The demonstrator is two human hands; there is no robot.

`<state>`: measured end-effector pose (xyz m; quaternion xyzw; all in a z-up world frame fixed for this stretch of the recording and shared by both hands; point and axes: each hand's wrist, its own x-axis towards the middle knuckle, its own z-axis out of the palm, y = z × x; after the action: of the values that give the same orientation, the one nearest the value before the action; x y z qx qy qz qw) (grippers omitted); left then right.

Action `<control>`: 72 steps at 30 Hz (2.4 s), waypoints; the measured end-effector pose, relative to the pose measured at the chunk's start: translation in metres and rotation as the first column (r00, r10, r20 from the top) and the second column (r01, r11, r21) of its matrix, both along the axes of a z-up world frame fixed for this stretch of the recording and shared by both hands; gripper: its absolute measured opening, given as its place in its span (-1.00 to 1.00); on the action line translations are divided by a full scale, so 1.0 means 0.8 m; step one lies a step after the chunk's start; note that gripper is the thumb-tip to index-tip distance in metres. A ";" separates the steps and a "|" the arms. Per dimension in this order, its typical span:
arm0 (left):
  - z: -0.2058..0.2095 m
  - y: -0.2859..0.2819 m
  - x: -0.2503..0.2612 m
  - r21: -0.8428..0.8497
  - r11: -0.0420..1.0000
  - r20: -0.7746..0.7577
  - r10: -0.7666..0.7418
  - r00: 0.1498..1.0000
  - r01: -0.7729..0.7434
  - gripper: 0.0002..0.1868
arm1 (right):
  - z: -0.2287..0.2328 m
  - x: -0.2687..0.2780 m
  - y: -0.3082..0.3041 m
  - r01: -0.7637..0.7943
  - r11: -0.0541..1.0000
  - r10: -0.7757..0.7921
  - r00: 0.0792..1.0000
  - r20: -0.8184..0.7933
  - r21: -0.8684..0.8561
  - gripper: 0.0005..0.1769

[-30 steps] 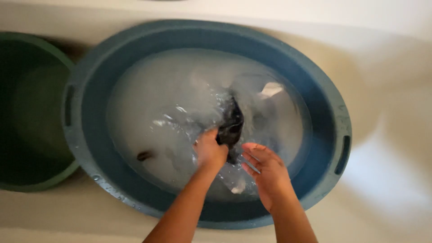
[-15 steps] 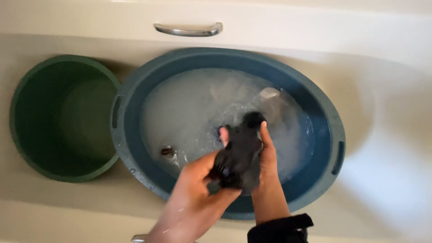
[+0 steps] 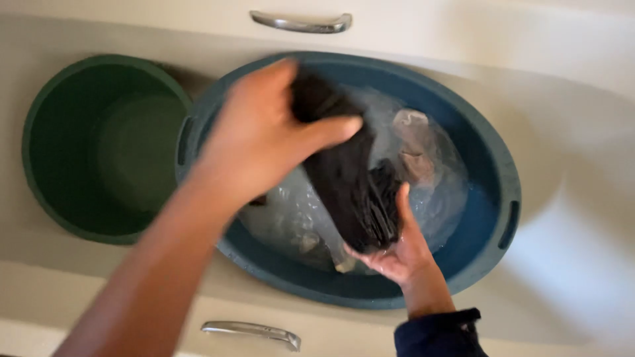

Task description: Hand-washing various items of clothing in plastic basins inside a bathtub.

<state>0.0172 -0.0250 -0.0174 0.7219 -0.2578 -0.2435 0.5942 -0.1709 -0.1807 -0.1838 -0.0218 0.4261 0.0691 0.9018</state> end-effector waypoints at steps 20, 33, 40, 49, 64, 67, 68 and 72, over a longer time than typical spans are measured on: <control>-0.261 -0.072 -0.219 -0.396 0.406 -0.841 0.199 0.503 -0.824 -0.57 | 0.110 0.024 0.087 0.262 0.647 -0.548 0.813 0.197 0.716 -0.43; -0.410 -0.053 0.022 0.183 0.812 -0.981 0.116 -0.154 -0.553 -0.66 | 0.143 -0.081 0.045 -0.015 0.719 -0.401 0.808 0.433 0.694 -0.58; -0.420 -0.022 0.116 0.177 0.812 -0.883 0.381 0.276 -0.556 -0.80 | 0.135 -0.095 0.026 -0.013 0.850 -0.253 0.868 0.428 0.527 -0.57; -0.252 -0.063 0.100 0.381 0.808 -0.393 0.581 0.713 -0.448 -0.70 | 0.058 -0.031 0.032 0.130 0.860 -0.175 0.983 0.046 0.494 -0.41; -0.147 -0.088 -0.067 0.127 0.913 0.112 0.376 0.920 -0.389 -0.71 | 0.017 0.049 0.023 0.242 0.959 -0.269 0.942 0.201 0.146 -0.30; -0.106 -0.068 -0.111 0.186 0.903 0.341 0.309 0.888 -0.386 -0.71 | 0.002 0.042 0.029 0.294 0.951 -0.309 0.913 0.269 0.092 -0.31; -0.092 -0.062 -0.124 0.201 0.893 0.432 0.288 0.855 -0.402 -0.68 | -0.004 0.038 0.030 0.298 0.939 -0.344 0.845 0.410 0.174 -0.27; -0.093 -0.035 -0.133 0.264 0.861 0.619 0.195 0.760 -0.436 -0.75 | 0.001 0.029 0.038 0.350 0.894 -0.433 0.838 0.333 0.281 -0.38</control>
<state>-0.0893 -0.0529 -0.0922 0.8981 -0.2417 0.0443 0.3647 -0.1481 -0.1503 -0.1834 0.1478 0.2253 -0.0790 0.9598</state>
